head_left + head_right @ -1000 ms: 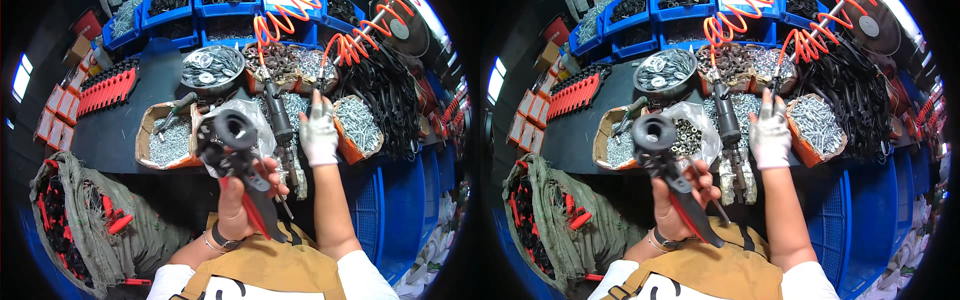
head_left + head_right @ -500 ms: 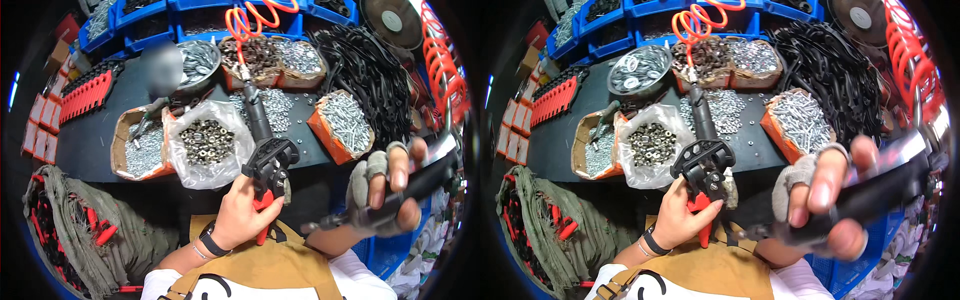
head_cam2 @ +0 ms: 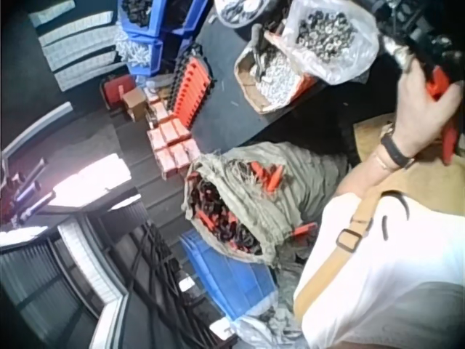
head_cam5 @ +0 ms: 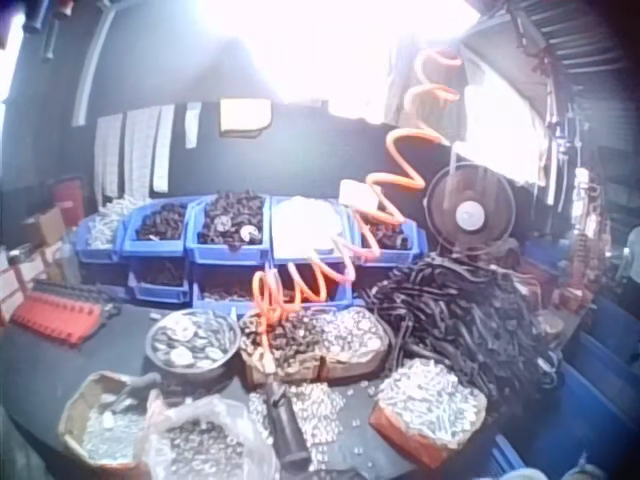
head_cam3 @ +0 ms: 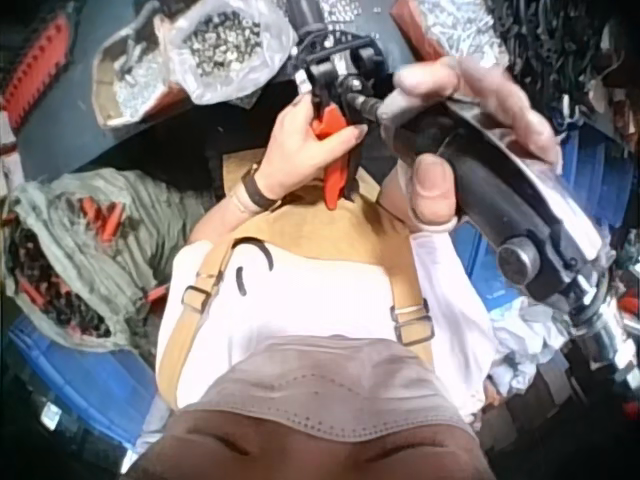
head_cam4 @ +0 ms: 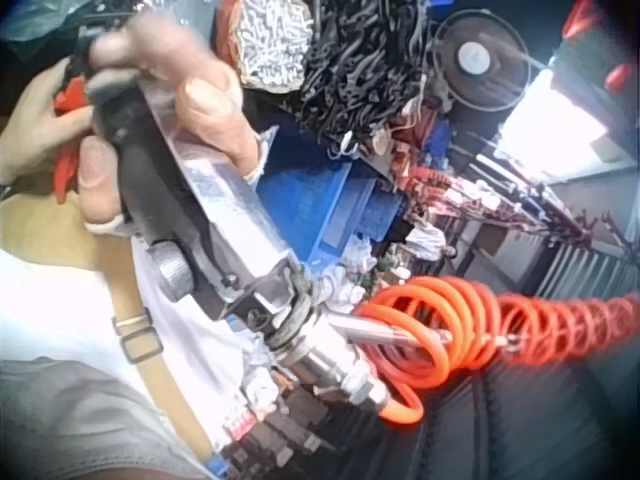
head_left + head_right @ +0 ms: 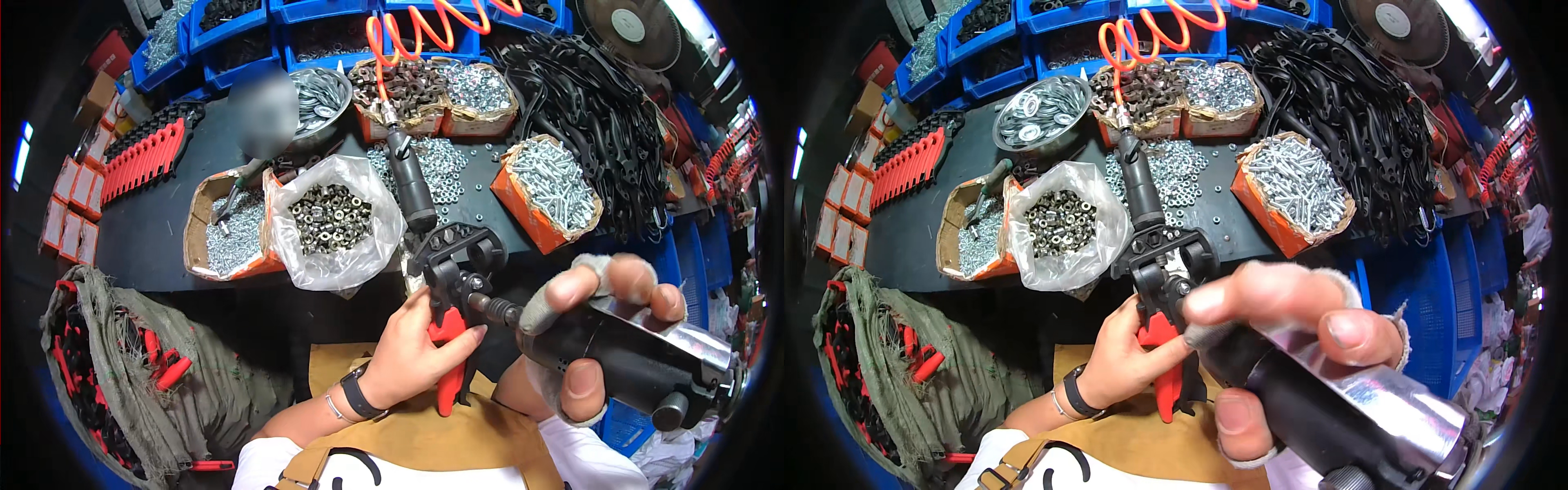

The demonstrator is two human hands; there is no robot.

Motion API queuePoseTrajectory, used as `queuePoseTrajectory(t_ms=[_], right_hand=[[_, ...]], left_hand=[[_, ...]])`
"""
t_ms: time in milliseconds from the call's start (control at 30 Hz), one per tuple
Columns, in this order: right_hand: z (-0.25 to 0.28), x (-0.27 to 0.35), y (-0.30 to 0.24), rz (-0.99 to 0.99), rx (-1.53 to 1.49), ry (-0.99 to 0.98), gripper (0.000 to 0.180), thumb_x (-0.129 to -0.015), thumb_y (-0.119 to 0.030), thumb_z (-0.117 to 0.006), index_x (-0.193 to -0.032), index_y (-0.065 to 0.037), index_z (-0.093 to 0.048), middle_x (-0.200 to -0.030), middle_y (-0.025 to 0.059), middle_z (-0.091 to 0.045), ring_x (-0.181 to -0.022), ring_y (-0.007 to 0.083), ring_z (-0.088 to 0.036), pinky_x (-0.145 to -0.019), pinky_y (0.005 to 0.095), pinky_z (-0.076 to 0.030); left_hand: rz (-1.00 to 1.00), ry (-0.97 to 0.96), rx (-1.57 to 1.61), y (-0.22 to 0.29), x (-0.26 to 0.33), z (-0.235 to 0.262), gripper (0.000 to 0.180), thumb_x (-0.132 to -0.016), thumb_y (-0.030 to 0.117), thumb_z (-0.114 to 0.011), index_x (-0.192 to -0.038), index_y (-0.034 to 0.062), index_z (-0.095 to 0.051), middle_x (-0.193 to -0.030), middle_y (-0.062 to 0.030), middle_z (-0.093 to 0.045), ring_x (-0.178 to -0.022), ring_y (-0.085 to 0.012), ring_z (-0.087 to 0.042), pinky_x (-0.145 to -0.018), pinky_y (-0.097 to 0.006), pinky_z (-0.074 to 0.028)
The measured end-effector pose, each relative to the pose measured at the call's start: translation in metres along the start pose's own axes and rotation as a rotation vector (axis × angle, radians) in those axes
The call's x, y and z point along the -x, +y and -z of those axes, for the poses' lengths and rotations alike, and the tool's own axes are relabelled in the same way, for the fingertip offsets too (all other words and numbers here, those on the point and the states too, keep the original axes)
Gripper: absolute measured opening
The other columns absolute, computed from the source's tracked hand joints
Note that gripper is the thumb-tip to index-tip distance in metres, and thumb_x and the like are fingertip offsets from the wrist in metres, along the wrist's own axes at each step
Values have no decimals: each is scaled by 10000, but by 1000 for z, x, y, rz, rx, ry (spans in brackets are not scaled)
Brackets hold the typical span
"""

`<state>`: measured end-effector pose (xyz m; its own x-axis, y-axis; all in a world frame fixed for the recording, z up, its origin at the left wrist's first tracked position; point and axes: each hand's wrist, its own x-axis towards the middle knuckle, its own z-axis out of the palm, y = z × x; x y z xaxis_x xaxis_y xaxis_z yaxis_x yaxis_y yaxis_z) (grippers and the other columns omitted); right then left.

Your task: The person assembles mechanical components, including plastic components, metal pins, and screws, into a mechanical housing. The assembly is performed using a pneumatic screwdriver and a manual crimping tool.

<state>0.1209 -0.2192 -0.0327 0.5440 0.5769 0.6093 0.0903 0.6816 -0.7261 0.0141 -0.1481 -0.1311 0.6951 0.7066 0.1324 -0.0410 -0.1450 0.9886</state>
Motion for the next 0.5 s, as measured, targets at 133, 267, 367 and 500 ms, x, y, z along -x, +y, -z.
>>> queuePoseTrajectory(t_ms=[133,267,367,500], right_hand=[[37,-6,0,62,8,-479,593,-824,-86,-690,-1318,-139,-366,-1076,124,-546,-953,236,-576,-790,352,-529],[24,-11,9,245,33,-346,612,-831,-108,-658,-1377,-82,-383,-1129,136,-560,-971,244,-557,-793,352,-497],[37,-19,23,298,-62,-144,631,-767,-152,-676,-1330,-36,-417,-1147,144,-558,-964,246,-550,-851,352,-445],[58,-40,101,142,103,39,514,-770,-4,-617,-1253,-22,-441,-1089,139,-582,-958,219,-582,-822,360,-490]], left_hand=[[21,9,24,0,2,0,378,-797,206,-723,-1055,-19,-561,-921,-148,-610,-799,-286,-621,-742,-367,-498],[133,-59,115,4,4,1,409,-793,199,-731,-1098,-12,-561,-992,-137,-582,-908,-279,-592,-835,-366,-472],[-56,184,-140,-4,4,10,512,-769,174,-750,-1197,-9,-537,-1184,-166,-470,-1204,-294,-389,-1018,-386,-337],[-31,162,435,11,16,19,421,-838,45,-662,-1192,-39,-451,-1010,-124,-610,-932,-245,-649,-864,-426,-532]])
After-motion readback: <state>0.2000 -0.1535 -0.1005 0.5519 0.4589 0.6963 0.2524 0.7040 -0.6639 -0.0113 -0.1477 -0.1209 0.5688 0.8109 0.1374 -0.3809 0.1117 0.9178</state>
